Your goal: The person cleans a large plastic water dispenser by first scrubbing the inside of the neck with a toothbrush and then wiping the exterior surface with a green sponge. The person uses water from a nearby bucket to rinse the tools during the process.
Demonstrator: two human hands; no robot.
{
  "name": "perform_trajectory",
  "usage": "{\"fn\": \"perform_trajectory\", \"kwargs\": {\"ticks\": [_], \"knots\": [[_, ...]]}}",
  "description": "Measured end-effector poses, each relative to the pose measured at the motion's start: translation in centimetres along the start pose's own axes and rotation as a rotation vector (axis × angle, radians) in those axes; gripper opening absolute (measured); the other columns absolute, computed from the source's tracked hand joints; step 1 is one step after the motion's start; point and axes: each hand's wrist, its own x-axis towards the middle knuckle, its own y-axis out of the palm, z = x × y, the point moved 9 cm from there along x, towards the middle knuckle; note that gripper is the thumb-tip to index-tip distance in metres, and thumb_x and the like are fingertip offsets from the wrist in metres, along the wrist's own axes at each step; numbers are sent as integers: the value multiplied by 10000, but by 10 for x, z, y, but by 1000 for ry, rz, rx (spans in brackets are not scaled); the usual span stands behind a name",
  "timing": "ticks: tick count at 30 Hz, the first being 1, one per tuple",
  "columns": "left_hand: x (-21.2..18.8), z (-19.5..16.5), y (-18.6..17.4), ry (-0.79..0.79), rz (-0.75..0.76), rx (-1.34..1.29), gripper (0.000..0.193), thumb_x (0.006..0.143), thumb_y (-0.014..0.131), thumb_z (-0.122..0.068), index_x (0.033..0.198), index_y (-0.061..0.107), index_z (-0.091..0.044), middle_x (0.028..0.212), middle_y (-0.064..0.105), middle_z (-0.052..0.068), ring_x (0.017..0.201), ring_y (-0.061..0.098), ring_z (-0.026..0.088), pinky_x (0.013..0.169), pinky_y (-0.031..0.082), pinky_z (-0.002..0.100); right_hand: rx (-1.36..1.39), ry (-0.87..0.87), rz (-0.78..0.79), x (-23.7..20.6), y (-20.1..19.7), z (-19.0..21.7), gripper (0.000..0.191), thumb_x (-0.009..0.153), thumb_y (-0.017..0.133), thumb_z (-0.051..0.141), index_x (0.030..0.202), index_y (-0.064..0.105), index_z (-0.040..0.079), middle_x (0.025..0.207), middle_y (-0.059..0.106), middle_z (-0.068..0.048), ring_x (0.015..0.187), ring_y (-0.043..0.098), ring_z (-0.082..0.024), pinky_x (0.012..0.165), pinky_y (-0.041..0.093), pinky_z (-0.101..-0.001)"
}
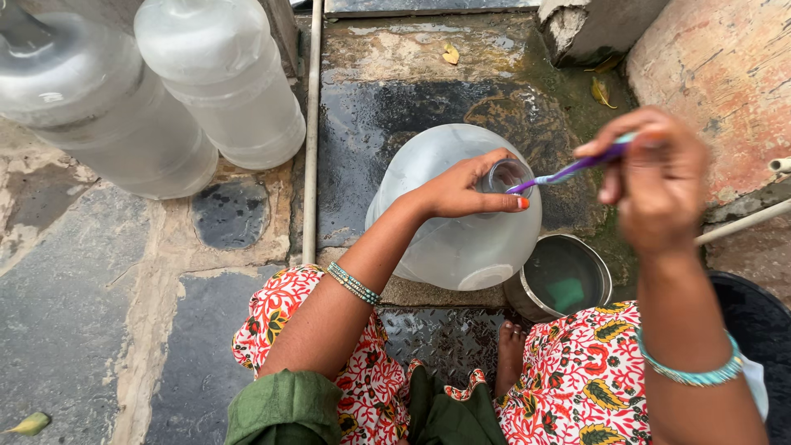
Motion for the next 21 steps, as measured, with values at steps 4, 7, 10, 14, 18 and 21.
{"fn": "perform_trajectory", "kwargs": {"ticks": [4,7,10,14,18,21], "knots": [[2,10,2,-14,-5,-26,514,852,806,-398,1219,613,-93,1128,712,65,1096,650,173,1008,495,328,-156,143,136,9,39,-55,391,1135,427,359,1008,646,62,962,722,-75,566,518,-63,514,440,-218],[2,11,-2,40,-24,-46,482,882,814,-365,1203,605,-74,1127,683,79,1111,621,179,1024,491,337,-137,187,317,10,65,-77,390,1127,451,334,973,670,50,904,677,-91,647,573,-73,598,485,-233],[3,13,-4,16,-22,-95,468,880,805,-360,1197,613,-74,1131,704,67,1105,634,172,1015,500,336,-130,148,234,12,47,-64,392,1118,458,362,1000,664,50,968,703,-84,697,571,-82,643,489,-230],[2,12,-6,-45,-19,-66,506,850,789,-387,1223,622,-89,1122,729,47,1082,658,161,998,499,328,49,28,56,7,2,-22,421,1198,428,414,1063,626,68,1011,688,-73,740,581,-81,688,480,-220],[3,8,-2,-28,-14,-53,526,852,797,-399,1241,622,-91,1124,721,48,1091,654,160,1014,492,334,108,-28,78,5,3,-17,437,1219,431,406,1023,624,66,973,694,-78,674,569,-77,636,463,-198],[4,13,1,-38,-6,-41,508,855,808,-397,1219,625,-94,1121,717,45,1095,646,161,1009,493,334,-35,99,130,9,31,-54,363,1148,442,353,1055,632,58,975,705,-77,647,551,-74,592,466,-217]]}}
